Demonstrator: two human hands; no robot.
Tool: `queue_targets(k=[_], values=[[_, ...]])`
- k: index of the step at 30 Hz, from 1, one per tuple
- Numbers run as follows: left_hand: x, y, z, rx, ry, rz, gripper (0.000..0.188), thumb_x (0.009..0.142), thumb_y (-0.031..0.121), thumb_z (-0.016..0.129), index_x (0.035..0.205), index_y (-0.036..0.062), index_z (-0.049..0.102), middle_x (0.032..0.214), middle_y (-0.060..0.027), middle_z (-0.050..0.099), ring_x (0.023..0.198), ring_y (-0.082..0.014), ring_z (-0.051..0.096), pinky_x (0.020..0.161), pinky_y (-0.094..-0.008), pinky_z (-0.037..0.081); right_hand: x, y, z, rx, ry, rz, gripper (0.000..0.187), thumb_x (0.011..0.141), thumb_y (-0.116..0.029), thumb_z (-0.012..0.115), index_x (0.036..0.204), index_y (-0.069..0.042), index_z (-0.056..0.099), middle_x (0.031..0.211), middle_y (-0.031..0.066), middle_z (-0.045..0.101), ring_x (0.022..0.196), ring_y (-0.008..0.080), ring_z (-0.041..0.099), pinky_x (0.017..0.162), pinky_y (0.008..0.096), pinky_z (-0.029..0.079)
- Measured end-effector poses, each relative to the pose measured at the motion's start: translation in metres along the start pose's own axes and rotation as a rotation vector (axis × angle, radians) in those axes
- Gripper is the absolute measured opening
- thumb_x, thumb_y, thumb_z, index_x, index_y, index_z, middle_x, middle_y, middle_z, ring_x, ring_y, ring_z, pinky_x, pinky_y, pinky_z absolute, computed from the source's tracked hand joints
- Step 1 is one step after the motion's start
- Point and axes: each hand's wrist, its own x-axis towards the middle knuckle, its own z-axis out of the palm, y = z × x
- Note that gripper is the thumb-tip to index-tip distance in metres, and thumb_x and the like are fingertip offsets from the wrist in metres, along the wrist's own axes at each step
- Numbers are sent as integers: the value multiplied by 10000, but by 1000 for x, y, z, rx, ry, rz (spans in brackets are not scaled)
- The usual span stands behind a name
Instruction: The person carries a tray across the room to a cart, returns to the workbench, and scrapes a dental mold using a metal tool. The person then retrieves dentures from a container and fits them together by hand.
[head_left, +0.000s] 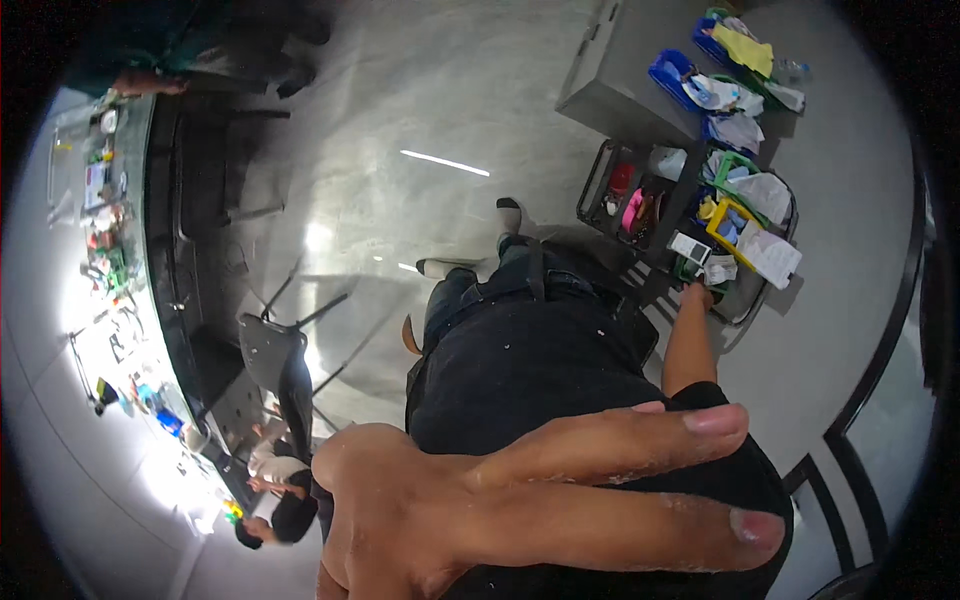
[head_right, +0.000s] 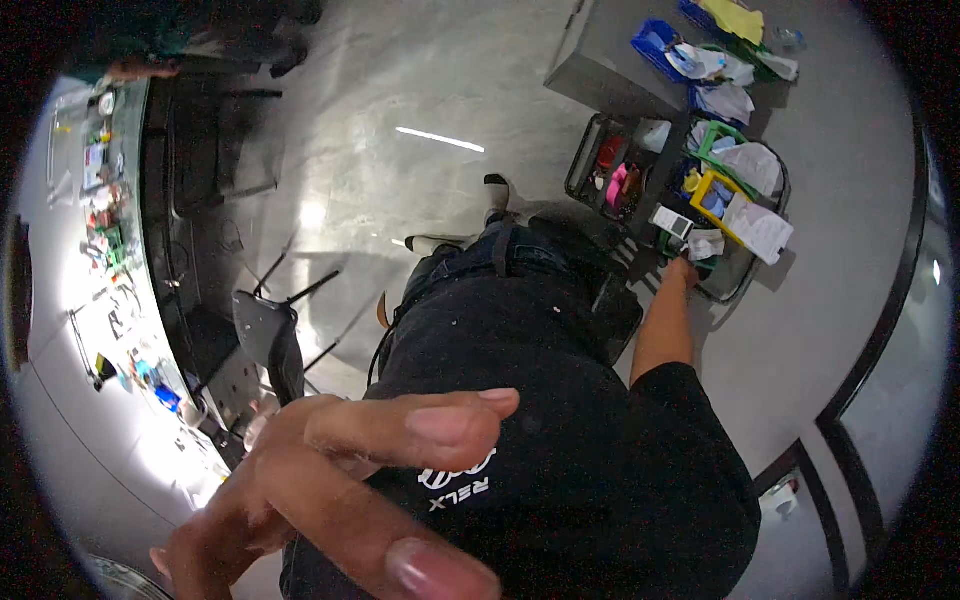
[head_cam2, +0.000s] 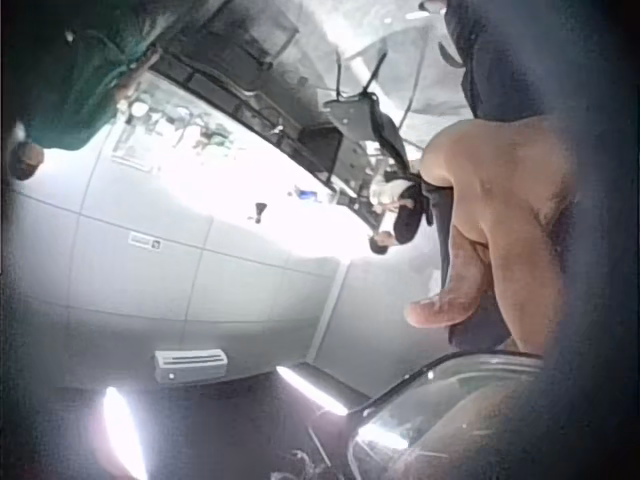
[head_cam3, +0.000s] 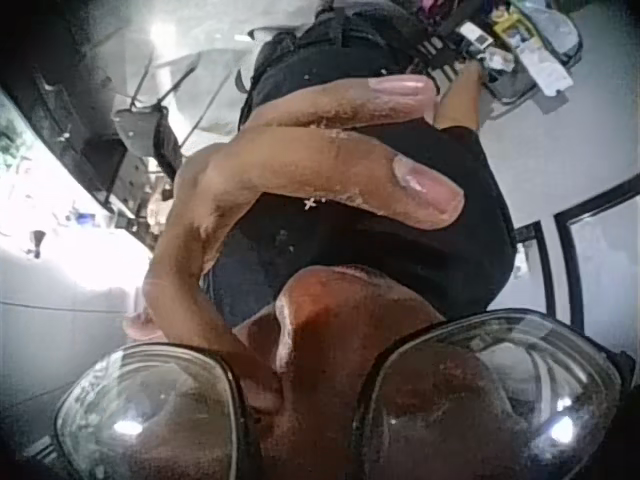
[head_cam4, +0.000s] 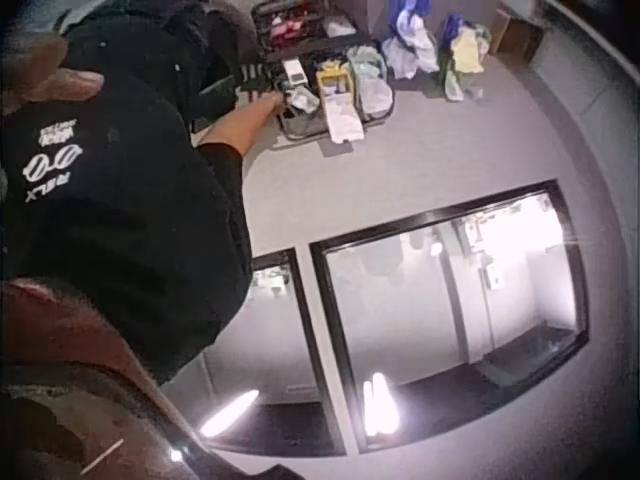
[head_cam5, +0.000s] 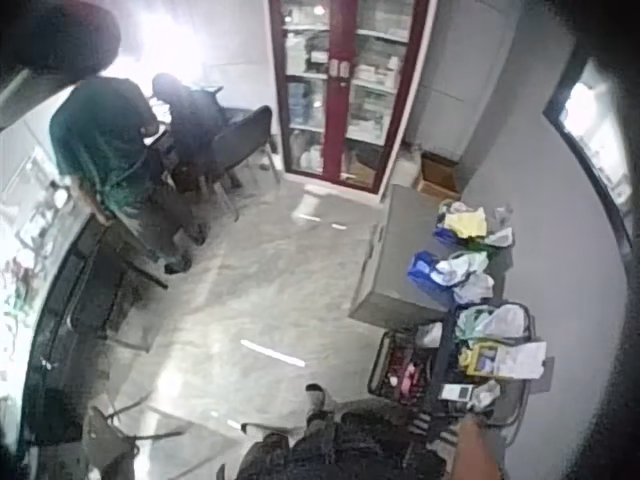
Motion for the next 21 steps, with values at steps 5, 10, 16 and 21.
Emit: queue_targets(k=[5, 10, 16, 21], values=[[-27, 13, -30, -226, 26, 272, 574, 1003, 631, 251, 1397, 310, 518, 1220, -290, 597, 1354, -521, 389, 1070, -778, 274, 32, -20, -91, 187, 29, -167, 421, 904, -97, 669, 1252, 91, 527, 1203, 188, 605, 1036, 310, 645, 839, 376, 588], [-75, -19, -34, -1099, -403, 1098, 635, 918, 429, 720, 1074, -169, 573, 799, -106, 653, 659, -172, 634, 585, -277, 513, -15, -16, -104, -451, 131, -429, 447, 870, -336, 634, 1038, 75, 679, 1027, 214, 688, 953, 373, 681, 821, 438, 555], [-205, 18, -61, -1045, -673, 1133, 702, 876, 257, 781, 1148, -276, 414, 762, -130, 530, 587, -225, 576, 584, -288, 519, -82, 24, -20, -786, -33, -1067, 312, 835, -231, 627, 1024, -9, 737, 1110, 232, 705, 1007, 418, 667, 909, 456, 512], [-361, -24, -36, -1146, -1100, 965, 755, 795, 81, 732, 1235, -282, 236, 865, -157, 537, 673, -248, 600, 643, -278, 544, -315, 104, 120, -692, -1263, -1314, 310, 906, -142, 653, 1174, 14, 659, 1068, 104, 709, 976, 170, 655, 835, 294, 511]])
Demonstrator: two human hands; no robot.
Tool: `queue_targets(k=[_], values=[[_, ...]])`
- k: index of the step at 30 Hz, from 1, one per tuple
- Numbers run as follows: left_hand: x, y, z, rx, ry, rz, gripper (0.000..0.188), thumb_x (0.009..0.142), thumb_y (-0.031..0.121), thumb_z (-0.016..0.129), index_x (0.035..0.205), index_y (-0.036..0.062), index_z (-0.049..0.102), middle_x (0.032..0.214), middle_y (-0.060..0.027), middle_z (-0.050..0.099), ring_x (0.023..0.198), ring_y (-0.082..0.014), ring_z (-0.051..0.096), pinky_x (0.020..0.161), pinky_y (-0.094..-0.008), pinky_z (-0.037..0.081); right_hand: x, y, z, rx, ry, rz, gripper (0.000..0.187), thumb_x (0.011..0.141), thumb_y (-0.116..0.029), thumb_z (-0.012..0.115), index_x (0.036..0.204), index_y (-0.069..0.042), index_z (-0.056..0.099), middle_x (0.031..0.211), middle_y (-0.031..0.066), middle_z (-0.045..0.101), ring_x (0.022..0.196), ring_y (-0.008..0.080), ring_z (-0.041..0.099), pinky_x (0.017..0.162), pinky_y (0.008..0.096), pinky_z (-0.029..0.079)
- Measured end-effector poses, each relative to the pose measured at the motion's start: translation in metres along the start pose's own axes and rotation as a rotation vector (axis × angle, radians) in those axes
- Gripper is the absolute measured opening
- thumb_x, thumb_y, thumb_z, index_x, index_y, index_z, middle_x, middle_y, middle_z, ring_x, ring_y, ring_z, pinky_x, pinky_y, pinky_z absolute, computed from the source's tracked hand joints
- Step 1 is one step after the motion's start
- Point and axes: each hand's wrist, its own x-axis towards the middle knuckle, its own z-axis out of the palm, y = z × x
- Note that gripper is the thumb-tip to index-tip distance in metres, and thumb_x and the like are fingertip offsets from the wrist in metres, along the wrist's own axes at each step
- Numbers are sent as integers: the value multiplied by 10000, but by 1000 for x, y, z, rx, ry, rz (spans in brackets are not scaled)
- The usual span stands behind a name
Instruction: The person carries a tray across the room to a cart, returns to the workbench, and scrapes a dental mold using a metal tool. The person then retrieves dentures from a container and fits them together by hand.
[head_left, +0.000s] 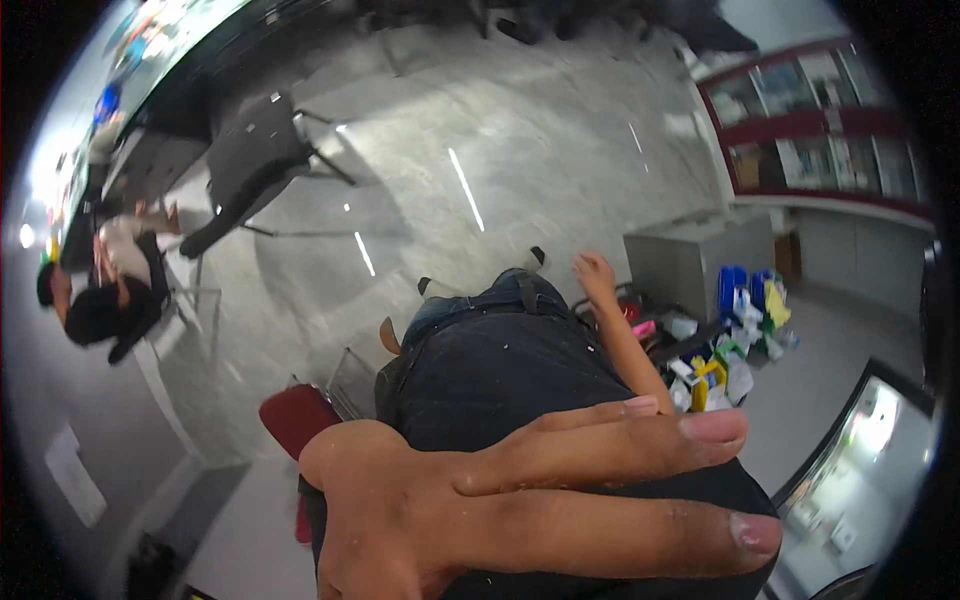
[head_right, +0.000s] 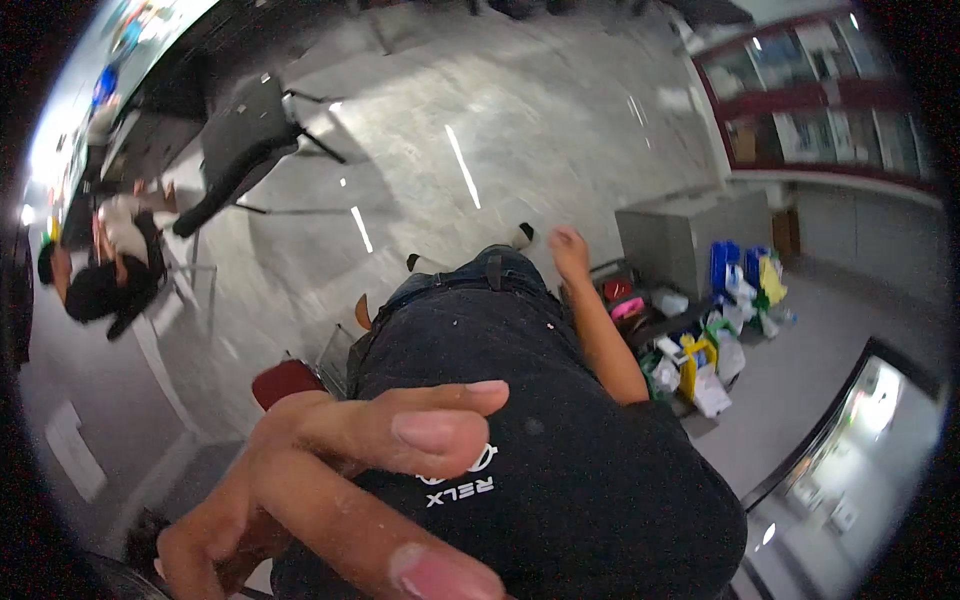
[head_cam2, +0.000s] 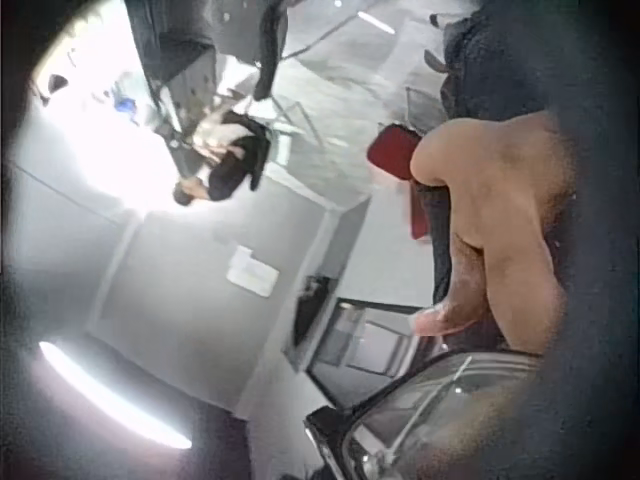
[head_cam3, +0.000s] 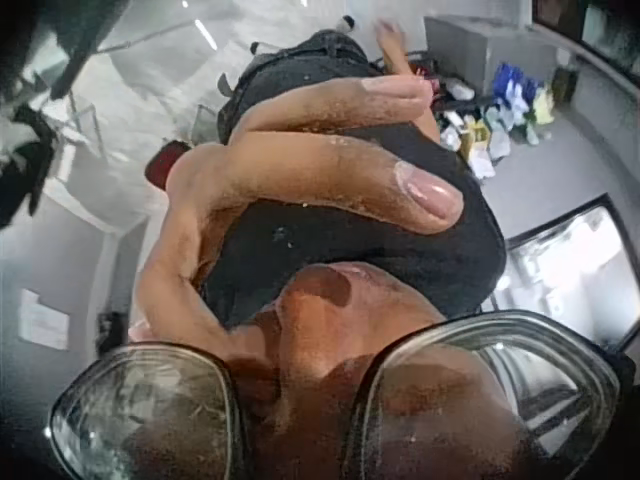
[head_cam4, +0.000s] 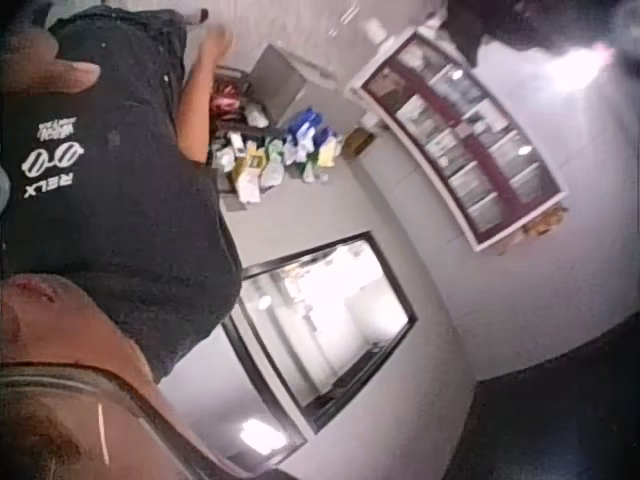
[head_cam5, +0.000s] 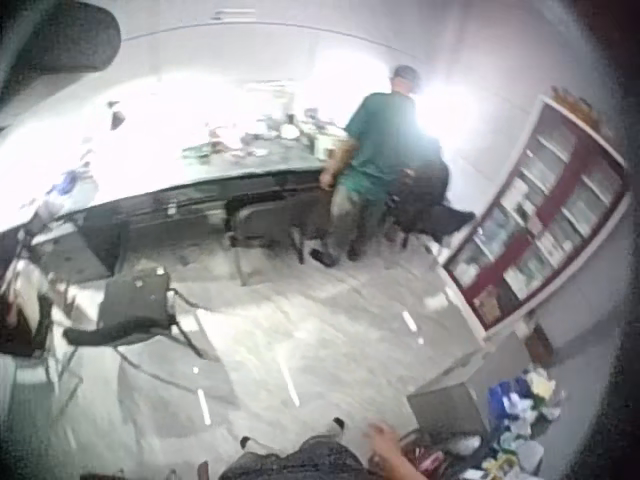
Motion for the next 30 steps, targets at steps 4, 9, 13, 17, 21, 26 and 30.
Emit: queue_targets(k=[4, 9, 13, 17, 21, 26, 30], values=[[-4, -5, 55, 395, -235, 4, 756, 780, 58, 712, 1256, -258, 218, 909, -181, 529, 711, -260, 610, 696, -278, 560, -41, -244, 160, 172, -724, -137, 504, 983, -358, 589, 1347, -16, 524, 1282, 140, 626, 1164, 230, 587, 976, 384, 458], [-26, -31, 127, 678, -303, 196, 740, 788, 69, 715, 1257, -245, 236, 936, -193, 523, 738, -261, 616, 724, -280, 563, -145, -381, 316, 383, -1566, -221, 859, 973, -672, 312, 1517, -6, 318, 1516, 288, 379, 1360, 330, 447, 1109, 461, 371], [-44, -35, 167, 845, -384, 299, 727, 795, 77, 716, 1257, -234, 250, 956, -204, 519, 759, -262, 620, 745, -280, 565, -203, -416, 424, 592, -1925, 139, 876, 961, -701, 315, 1502, -12, 355, 1513, 289, 382, 1365, 349, 443, 1120, 480, 359], [-54, -24, 199, 969, -458, 375, 713, 802, 86, 718, 1257, -224, 264, 977, -214, 515, 780, -263, 625, 767, -281, 567, -250, -430, 508, 565, -1995, 370, 943, 933, -712, 341, 1536, 10, 269, 1571, 353, 193, 1447, 437, 300, 1172, 576, 252], [-49, 3, 230, 1053, -528, 430, 700, 809, 94, 719, 1258, -213, 278, 998, -225, 510, 802, -263, 629, 789, -282, 570, -279, -438, 568, 601, -2094, 725, 941, 939, -691, 347, 1535, 30, 247, 1567, 372, 172, 1450, 447, 287, 1179, 581, 245], [-45, 53, 282, 1315, -483, 568, 666, 819, 108, 717, 1260, -195, 320, 1052, -242, 505, 880, -281, 602, 839, -314, 540, -281, -451, 647, 395, -2177, 671, 857, 965, -646, 356, 1503, 20, 317, 1520, 331, 333, 1385, 391, 415, 1121, 539, 356], [-43, 90, 324, 1710, -312, 785, 635, 829, 119, 715, 1261, -179, 358, 1101, -257, 501, 954, -298, 574, 883, -345, 510, -281, -469, 706, 266, -2254, 732, 833, 969, -625, 368, 1498, 18, 326, 1517, 330, 340, 1357, 368, 450, 1105, 523, 381]])
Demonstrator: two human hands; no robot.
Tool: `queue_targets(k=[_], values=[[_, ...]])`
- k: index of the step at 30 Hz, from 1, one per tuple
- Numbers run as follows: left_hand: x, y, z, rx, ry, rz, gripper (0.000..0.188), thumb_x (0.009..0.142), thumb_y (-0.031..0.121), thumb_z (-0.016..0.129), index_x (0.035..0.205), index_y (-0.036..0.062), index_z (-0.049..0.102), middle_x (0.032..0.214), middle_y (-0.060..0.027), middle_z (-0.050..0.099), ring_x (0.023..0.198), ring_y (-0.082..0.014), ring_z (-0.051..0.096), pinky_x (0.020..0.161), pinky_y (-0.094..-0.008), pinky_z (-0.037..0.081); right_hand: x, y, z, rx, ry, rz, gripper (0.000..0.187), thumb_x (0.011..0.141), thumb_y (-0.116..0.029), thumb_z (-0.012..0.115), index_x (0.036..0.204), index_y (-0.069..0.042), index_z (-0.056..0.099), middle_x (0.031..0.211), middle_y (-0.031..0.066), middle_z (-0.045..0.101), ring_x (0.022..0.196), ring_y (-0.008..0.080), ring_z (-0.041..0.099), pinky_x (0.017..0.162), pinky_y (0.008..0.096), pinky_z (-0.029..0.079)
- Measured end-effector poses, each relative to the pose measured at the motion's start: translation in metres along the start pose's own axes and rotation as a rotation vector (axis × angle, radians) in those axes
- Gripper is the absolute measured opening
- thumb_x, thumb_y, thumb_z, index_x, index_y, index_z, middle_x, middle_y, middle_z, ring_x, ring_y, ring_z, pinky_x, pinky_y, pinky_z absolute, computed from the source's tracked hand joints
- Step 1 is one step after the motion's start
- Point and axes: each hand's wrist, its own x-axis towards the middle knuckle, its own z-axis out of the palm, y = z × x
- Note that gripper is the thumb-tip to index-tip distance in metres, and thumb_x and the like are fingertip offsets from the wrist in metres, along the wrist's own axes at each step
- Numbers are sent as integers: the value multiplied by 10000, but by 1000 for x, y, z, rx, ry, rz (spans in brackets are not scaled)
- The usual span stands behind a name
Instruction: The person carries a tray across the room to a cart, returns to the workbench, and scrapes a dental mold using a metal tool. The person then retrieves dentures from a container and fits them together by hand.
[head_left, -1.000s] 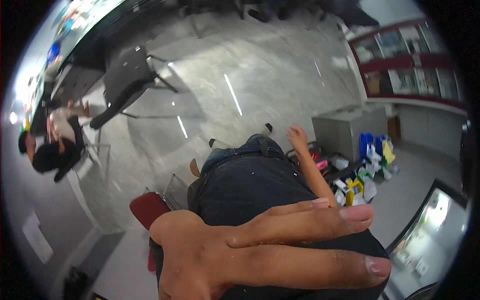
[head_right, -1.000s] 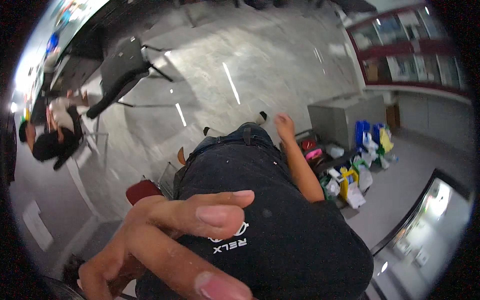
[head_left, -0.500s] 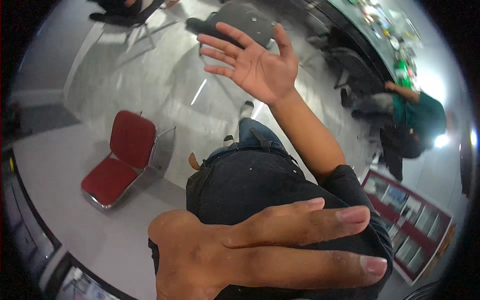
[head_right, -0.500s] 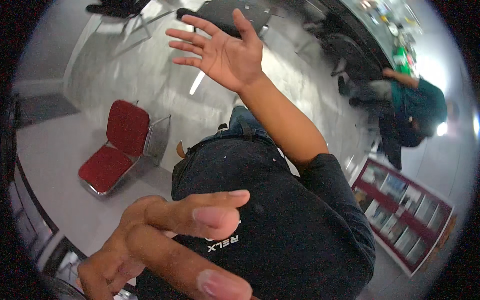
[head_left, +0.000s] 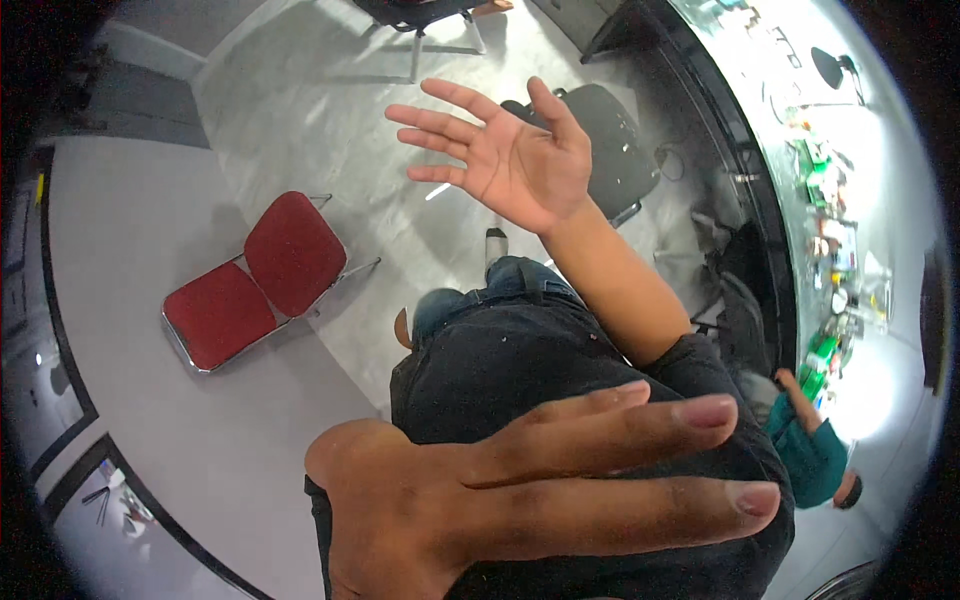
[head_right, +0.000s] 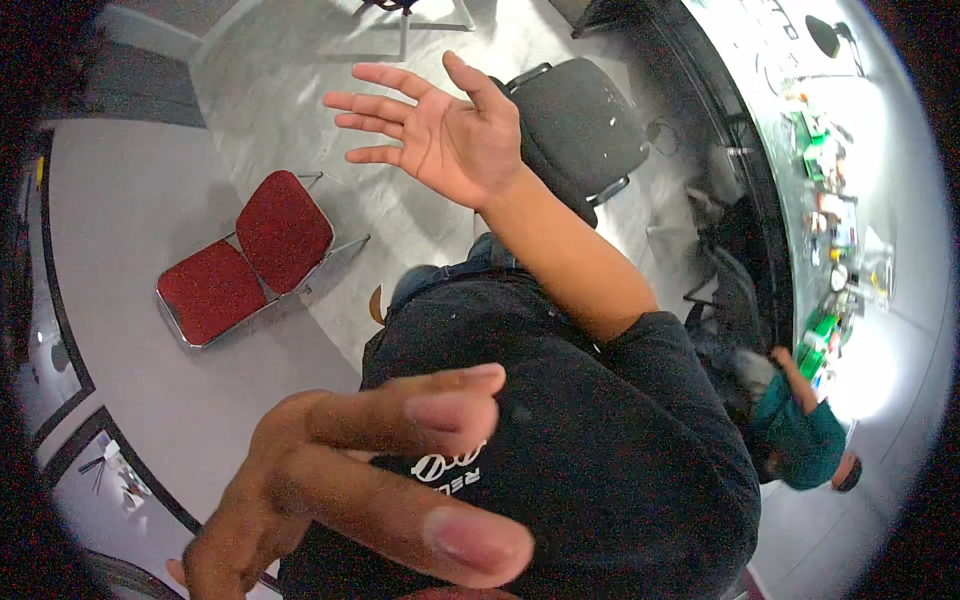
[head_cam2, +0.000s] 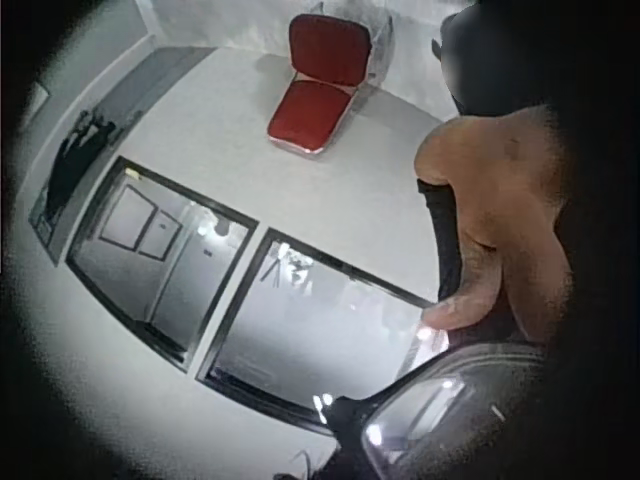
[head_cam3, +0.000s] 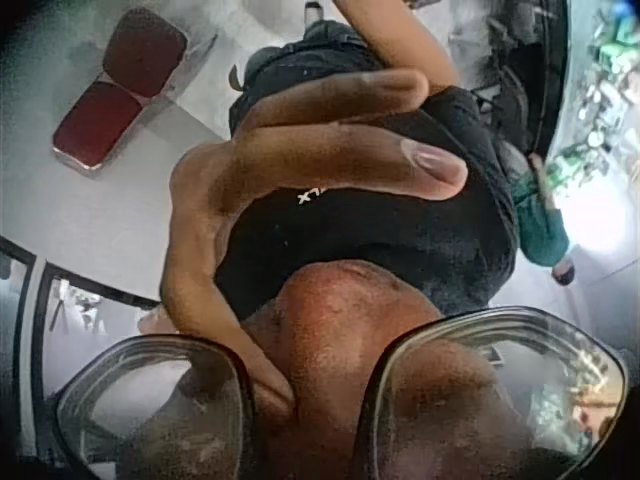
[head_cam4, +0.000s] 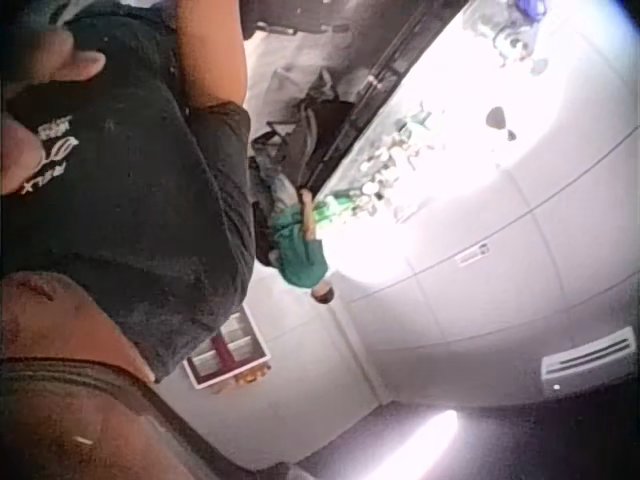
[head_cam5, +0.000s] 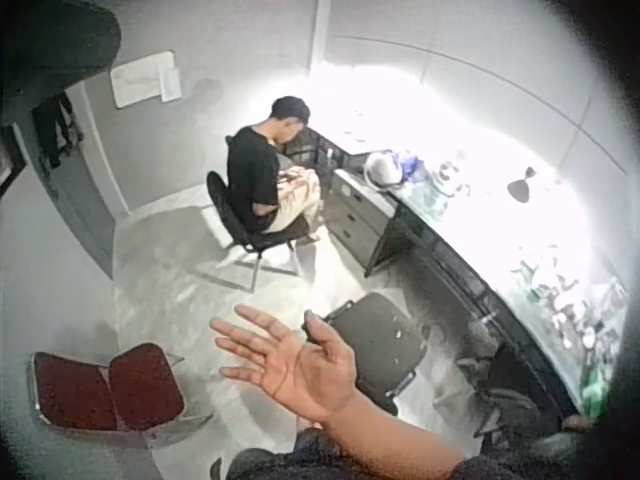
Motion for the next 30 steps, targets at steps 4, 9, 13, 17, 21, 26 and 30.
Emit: queue_targets(k=[4, 9, 13, 17, 21, 26, 30], values=[[17, 32, -27, 532, 120, 6, 606, 838, 131, 712, 1263, -164, 396, 1149, -272, 497, 1027, -315, 546, 926, -377, 479, 46, -22, -16, -22, 13, 100, 822, 972, -612, 369, 1495, 21, 327, 1514, 329, 347, 1348, 362, 459, 1102, 520, 382], [23, 81, -45, 1033, 200, -28, 572, 849, 145, 709, 1265, -144, 444, 1210, -290, 492, 1119, -337, 511, 981, -416, 441, 105, -36, -42, -8, -19, 220, 804, 974, -595, 377, 1493, 17, 335, 1508, 329, 356, 1343, 358, 463, 1101, 517, 380], [25, 123, -45, 1358, 267, -49, 546, 859, 156, 707, 1267, -128, 482, 1259, -305, 488, 1192, -354, 483, 1025, -448, 411, 165, -23, -56, -28, -45, 338, 799, 975, -600, 373, 1489, 11, 352, 1507, 325, 362, 1344, 353, 463, 1100, 508, 381], [32, 181, -45, 1618, 344, -138, 523, 868, 168, 704, 1269, -113, 521, 1308, -320, 484, 1265, -371, 455, 1069, -479, 381, 231, -8, -68, -29, -50, 415, 782, 986, -592, 358, 1484, 10, 366, 1517, 319, 352, 1345, 348, 464, 1103, 501, 379], [48, 249, -30, 1824, 398, -244, 502, 877, 179, 702, 1270, -97, 559, 1356, -335, 480, 1339, -388, 427, 1113, -511, 350, 298, 4, -74, -52, -63, 447, 748, 1002, -569, 349, 1483, 4, 378, 1530, 316, 338, 1354, 343, 458, 1107, 497, 374], [97, 349, -7, 1894, 423, -350, 483, 886, 191, 700, 1272, -81, 597, 1405, -350, 476, 1412, -406, 399, 1157, -542, 320, 384, 2, -91, -58, -3, 417, 730, 1003, -542, 380, 1476, 13, 387, 1525, 325, 339, 1364, 350, 448, 1095, 489, 396], [156, 434, 21, 1523, 435, -352, 472, 899, 181, 689, 1337, 45, 577, 1374, -274, 548, 1434, -489, 306, 1135, -675, 259, 453, 6, -103, -10, 14, 350, 763, 1008, -527, 402, 1491, 58, 325, 1529, 371, 275, 1394, 400, 404, 1119, 533, 366]])
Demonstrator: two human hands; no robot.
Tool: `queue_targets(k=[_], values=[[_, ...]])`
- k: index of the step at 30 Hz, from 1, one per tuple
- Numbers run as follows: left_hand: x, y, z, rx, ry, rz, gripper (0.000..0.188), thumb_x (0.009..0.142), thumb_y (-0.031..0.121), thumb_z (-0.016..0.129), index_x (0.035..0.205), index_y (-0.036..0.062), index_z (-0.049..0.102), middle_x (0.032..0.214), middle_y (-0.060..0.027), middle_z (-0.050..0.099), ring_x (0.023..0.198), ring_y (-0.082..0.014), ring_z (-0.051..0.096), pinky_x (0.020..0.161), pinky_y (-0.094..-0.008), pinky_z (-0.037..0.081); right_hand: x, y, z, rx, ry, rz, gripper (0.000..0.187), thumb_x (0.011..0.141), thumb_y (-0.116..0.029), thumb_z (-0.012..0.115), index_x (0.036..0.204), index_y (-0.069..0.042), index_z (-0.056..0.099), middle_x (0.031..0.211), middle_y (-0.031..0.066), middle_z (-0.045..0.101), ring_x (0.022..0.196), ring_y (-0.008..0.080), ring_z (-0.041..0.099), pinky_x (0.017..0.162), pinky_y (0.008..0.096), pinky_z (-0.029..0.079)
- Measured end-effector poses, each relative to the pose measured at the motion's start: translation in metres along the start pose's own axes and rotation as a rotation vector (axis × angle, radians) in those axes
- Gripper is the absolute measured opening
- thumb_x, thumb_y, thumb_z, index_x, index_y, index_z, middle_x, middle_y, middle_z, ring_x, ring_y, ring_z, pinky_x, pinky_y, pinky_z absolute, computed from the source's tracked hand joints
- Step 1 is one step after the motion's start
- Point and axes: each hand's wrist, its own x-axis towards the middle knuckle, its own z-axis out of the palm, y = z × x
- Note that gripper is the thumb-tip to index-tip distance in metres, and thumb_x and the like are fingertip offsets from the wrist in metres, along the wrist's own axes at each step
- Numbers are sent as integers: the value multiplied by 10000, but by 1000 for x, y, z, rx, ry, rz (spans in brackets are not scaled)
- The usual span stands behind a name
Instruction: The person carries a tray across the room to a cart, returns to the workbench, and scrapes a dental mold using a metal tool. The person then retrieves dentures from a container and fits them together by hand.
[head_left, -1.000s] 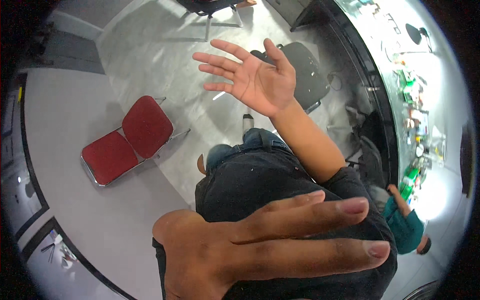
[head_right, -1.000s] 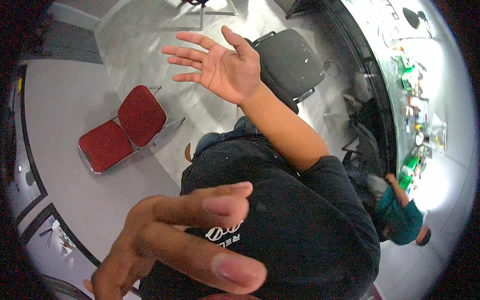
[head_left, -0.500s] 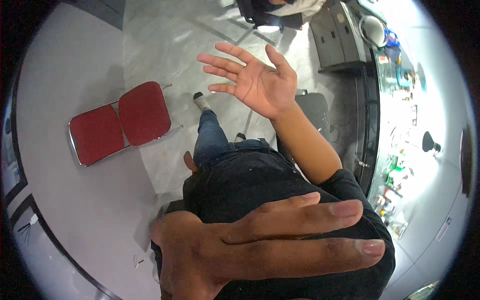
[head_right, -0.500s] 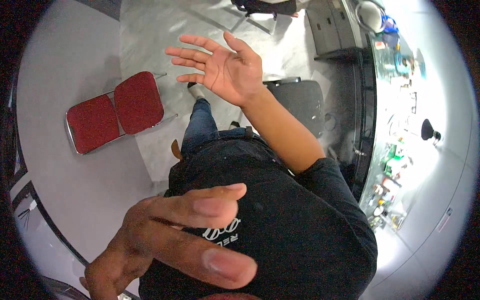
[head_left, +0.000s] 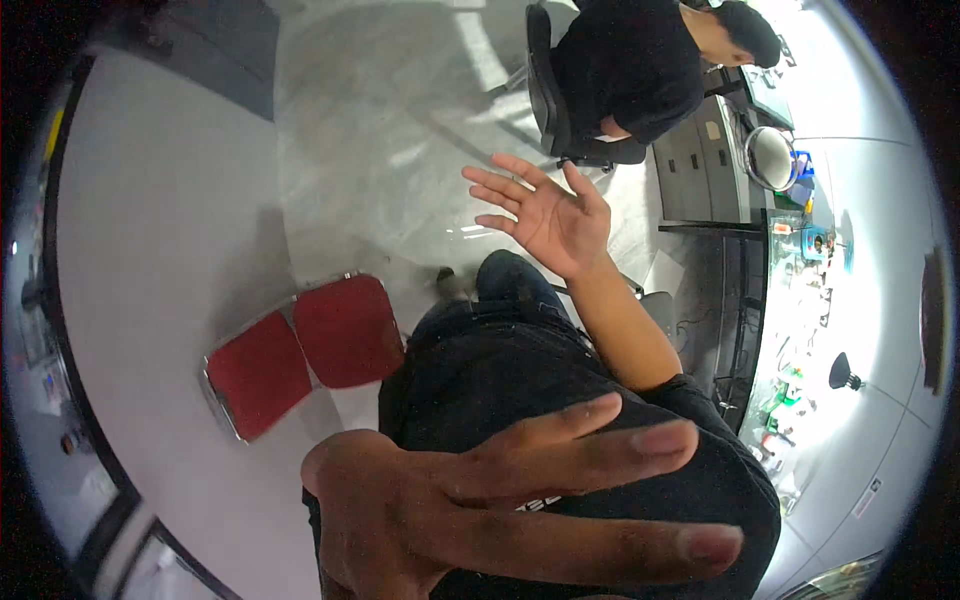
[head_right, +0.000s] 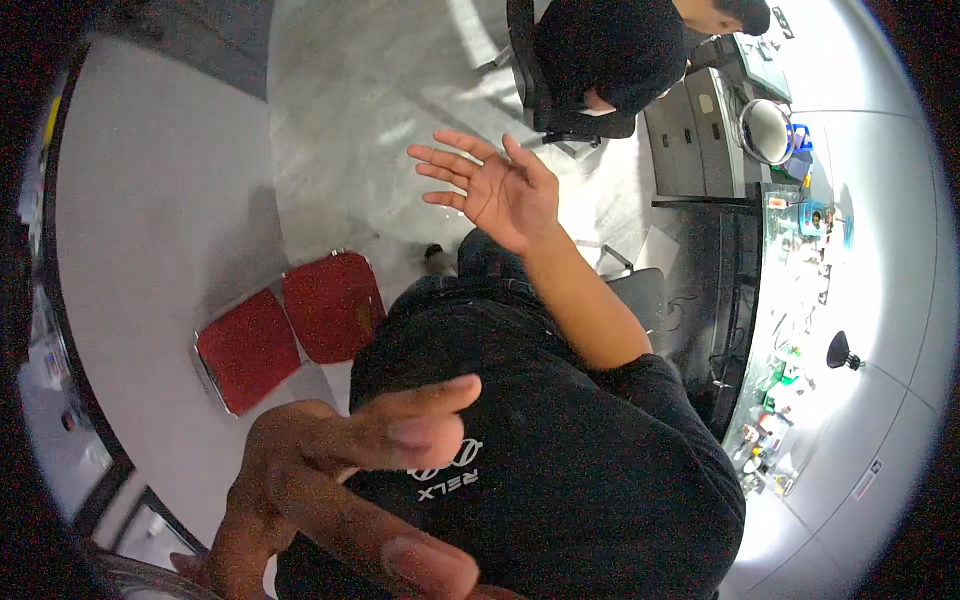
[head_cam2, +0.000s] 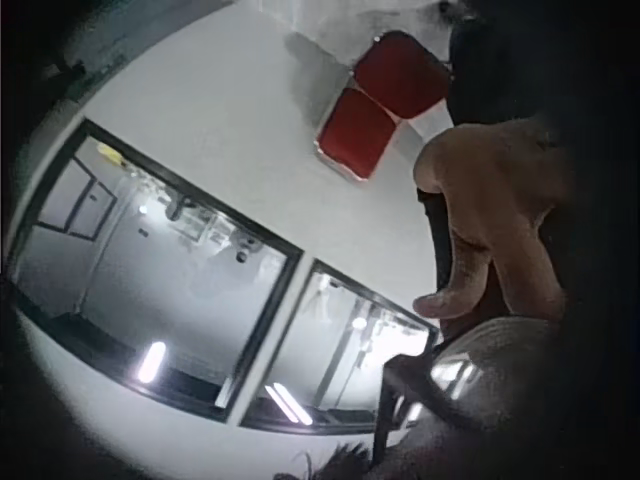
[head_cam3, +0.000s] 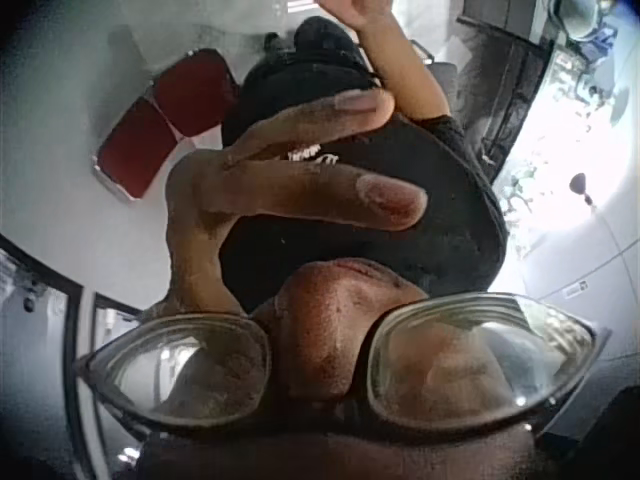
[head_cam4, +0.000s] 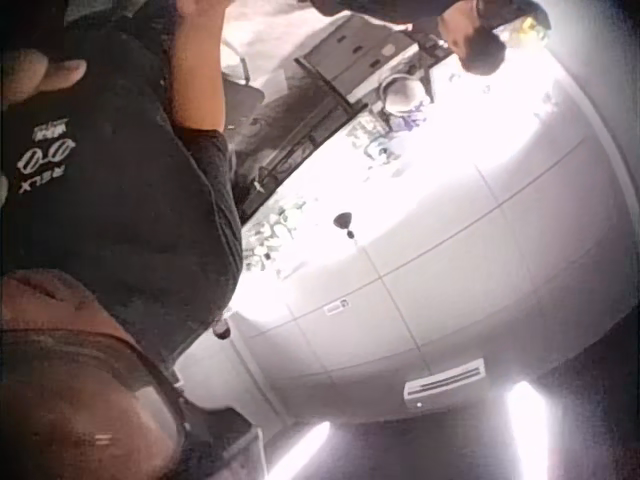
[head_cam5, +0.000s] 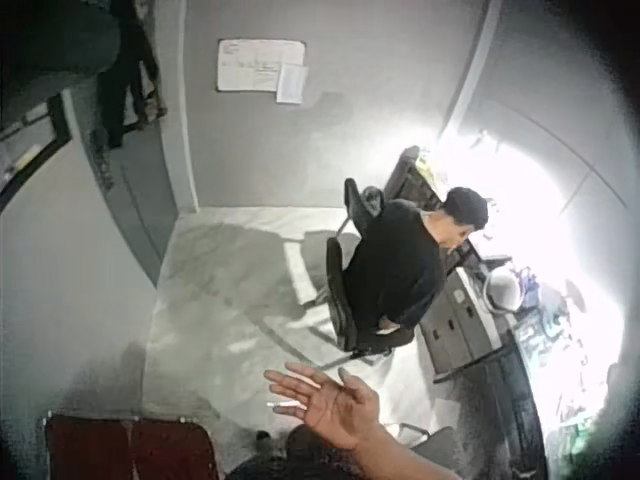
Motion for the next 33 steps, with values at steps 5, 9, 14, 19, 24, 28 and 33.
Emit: queue_targets(k=[5, 9, 14, 19, 24, 28, 33], values=[[67, -25, -85, -116, 45, 450, 474, 1015, 393, 469, 1475, 289, 428, 1361, -276, 554, 1469, -522, 164, 1050, -828, 148, 57, -42, -40, -18, 49, -76, 745, 1011, -516, 397, 1478, 63, 351, 1521, 363, 304, 1391, 397, 411, 1103, 538, 376], [113, -14, -175, -318, -161, 351, 624, 1004, 653, 159, 1487, 350, 413, 1354, -291, 552, 1461, -545, 152, 1040, -848, 98, 129, -89, -70, 2, 110, -75, 697, 1011, -480, 405, 1460, 53, 384, 1503, 344, 358, 1333, 375, 484, 1090, 509, 399], [193, 29, -259, -74, -47, 146, 648, 964, 570, 227, 1395, 172, 504, 1400, -263, 528, 1436, -496, 274, 1075, -775, 203, 243, -158, -90, -11, 116, -45, 684, 1006, -465, 417, 1443, 61, 407, 1488, 339, 385, 1333, 383, 480, 1082, 510, 400], [260, 41, -339, 10, 169, 149, 435, 976, 355, 526, 1236, 21, 622, 1411, -282, 508, 1405, -501, 344, 1126, -674, 275, 376, -223, -83, -102, 31, 48, 689, 1001, -460, 438, 1445, 65, 401, 1476, 343, 396, 1316, 373, 493, 1079, 508, 398], [319, 27, -444, -253, 173, 562, 349, 925, 332, 641, 1123, 52, 707, 1404, -329, 485, 1389, -566, 315, 1142, -646, 250, 483, -272, -96, -164, -4, 14, 660, 1008, -440, 435, 1429, 68, 421, 1464, 344, 413, 1316, 365, 492, 1056, 471, 402], [358, 36, -530, -349, 117, 604, 298, 894, 317, 709, 1055, 71, 758, 1400, -357, 471, 1379, -604, 298, 1152, -629, 235, 549, -296, -124, -147, 20, -66, 650, 1012, -425, 434, 1430, 73, 418, 1457, 346, 422, 1306, 369, 505, 1066, 477, 397], [436, 61, -631, -711, -46, 331, 269, 918, 387, 656, 1016, 179, 795, 1398, -322, 505, 1456, -565, 129, 1181, -650, 69, 582, -328, -150, -131, 99, -304, 640, 1006, -413, 459, 1432, 63, 431, 1442, 330, 454, 1294, 362, 526, 1077, 471, 399]])
